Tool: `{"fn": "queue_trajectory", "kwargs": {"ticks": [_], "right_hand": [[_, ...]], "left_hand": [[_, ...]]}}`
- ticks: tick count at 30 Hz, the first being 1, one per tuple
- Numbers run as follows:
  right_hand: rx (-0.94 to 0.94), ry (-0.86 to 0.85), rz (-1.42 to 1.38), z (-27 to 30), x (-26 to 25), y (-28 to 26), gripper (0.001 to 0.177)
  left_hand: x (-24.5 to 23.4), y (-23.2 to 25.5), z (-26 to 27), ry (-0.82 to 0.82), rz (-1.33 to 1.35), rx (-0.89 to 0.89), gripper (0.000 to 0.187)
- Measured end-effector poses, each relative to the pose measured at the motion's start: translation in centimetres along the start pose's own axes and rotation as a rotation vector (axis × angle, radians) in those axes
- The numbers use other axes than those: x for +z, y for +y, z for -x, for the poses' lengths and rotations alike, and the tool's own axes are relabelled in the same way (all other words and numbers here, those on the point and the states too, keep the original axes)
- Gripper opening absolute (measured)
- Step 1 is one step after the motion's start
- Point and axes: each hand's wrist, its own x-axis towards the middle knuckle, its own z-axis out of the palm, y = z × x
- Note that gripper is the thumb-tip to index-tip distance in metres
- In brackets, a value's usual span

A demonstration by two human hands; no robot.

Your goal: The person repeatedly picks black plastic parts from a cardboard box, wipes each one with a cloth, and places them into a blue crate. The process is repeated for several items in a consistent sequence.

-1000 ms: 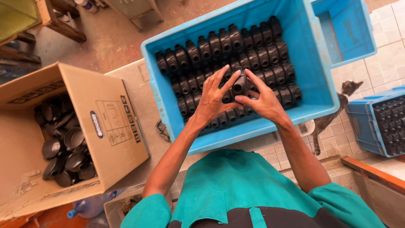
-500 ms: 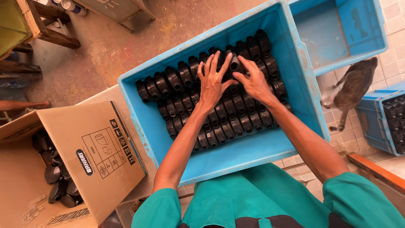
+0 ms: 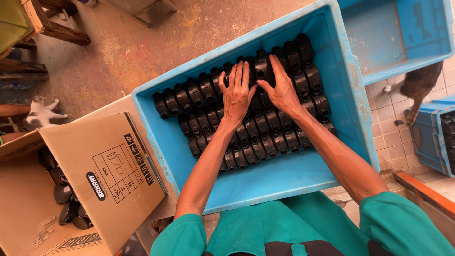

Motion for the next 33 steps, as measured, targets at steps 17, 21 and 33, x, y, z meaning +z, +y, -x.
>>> {"fn": "queue_trajectory", "kwargs": {"ticks": [17, 21, 33], "right_hand": [[-0.028, 0.017, 0.047, -0.2, 0.3, 1.0, 0.078], [-0.014, 0.019, 0.062, 0.3, -0.3, 0.6, 0.085], [-0.061, 0.191, 0.174, 4.1, -0.5, 0.0, 0.085]], "left_hand": [[-0.2, -0.1, 0.5, -0.007, -0.002, -0.014, 0.088], [-0.1, 0.0, 0.7, -0.018, 0.011, -0.022, 0.091], [-9.2, -2.1, 5.2, -0.098, 0.197, 0.161, 0.068]]}}
